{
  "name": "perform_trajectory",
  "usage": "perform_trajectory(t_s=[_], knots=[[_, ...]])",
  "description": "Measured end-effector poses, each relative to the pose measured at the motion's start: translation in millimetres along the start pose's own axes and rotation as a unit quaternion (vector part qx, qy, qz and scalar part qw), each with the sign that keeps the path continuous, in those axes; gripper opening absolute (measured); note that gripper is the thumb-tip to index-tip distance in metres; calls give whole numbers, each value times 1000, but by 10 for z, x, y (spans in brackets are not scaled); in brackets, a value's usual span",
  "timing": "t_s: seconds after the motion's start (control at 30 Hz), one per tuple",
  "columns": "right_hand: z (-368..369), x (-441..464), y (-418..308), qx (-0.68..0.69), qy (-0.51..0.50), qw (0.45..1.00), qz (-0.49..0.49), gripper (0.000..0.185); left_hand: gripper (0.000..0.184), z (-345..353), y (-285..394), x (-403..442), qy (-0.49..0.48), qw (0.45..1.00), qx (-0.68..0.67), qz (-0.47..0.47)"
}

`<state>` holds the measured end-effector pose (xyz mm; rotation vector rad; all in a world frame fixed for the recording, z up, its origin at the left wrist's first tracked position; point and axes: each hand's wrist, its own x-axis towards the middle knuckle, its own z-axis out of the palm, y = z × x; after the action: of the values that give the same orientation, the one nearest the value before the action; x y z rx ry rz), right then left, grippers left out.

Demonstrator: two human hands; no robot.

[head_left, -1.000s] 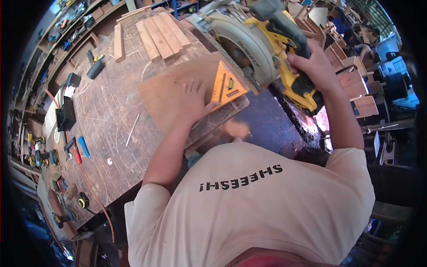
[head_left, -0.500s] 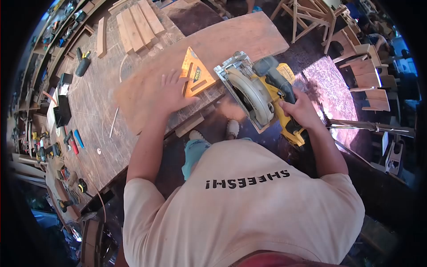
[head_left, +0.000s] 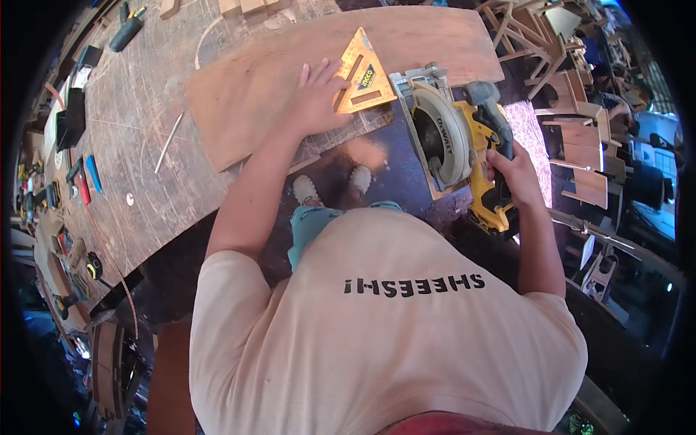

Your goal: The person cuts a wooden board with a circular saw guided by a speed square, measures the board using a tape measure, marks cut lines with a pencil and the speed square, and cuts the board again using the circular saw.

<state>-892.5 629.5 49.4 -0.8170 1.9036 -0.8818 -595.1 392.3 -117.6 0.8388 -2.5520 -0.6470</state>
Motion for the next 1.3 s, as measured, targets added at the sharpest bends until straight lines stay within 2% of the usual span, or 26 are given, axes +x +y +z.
perform_trajectory(t_s=[0.23, 0.33, 0.43, 0.5, 0.57, 0.63, 0.7, 0.8, 0.93, 1.03, 1.2, 1.3], knots=[[74, 158, 52, -32, -7, 999, 8, 18, 50, -11, 26, -4, 6, 1000, -10, -1], [123, 241, -7, -14, 2, 1000, 13, 18, 52, -42, 38, 76, 14, 1000, 1, -4], [92, 245, -89, 8, -16, 999, 47, 28, 57, 21, 64, 137, 17, 999, -8, -26], [91, 292, -148, 6, -33, 998, 61, 28, 65, 98, 47, 124, 65, 997, -25, -15], [95, 309, -131, 7, -47, 996, 75, 30, 69, 129, 26, 108, 61, 998, -25, -15], [78, 319, -81, -12, -35, 998, 49, 30, 74, 102, 28, 110, 56, 998, -23, -13], [85, 303, -105, -27, -27, 998, 49, 29, 76, 69, 12, 121, -1, 999, -24, -30], [90, 316, -110, -41, -16, 998, 50, 27, 76, 73, -34, 85, 9, 1000, 21, 19], [49, 342, -59, -14, -28, 998, 58, 27, 74, 73, 1, 96, -14, 999, 30, 3], [58, 341, -48, -6, -32, 998, 59, 27, 74, 88, 3, 92, 34, 999, 21, 6], [66, 337, -75, 3, -39, 997, 61, 27, 72, -83, 64, 103, -37, 999, 8, 12], [55, 346, -64, 2, -44, 997, 62, 27, 73, -32, 34, 93, 11, 999, -28, 22]])
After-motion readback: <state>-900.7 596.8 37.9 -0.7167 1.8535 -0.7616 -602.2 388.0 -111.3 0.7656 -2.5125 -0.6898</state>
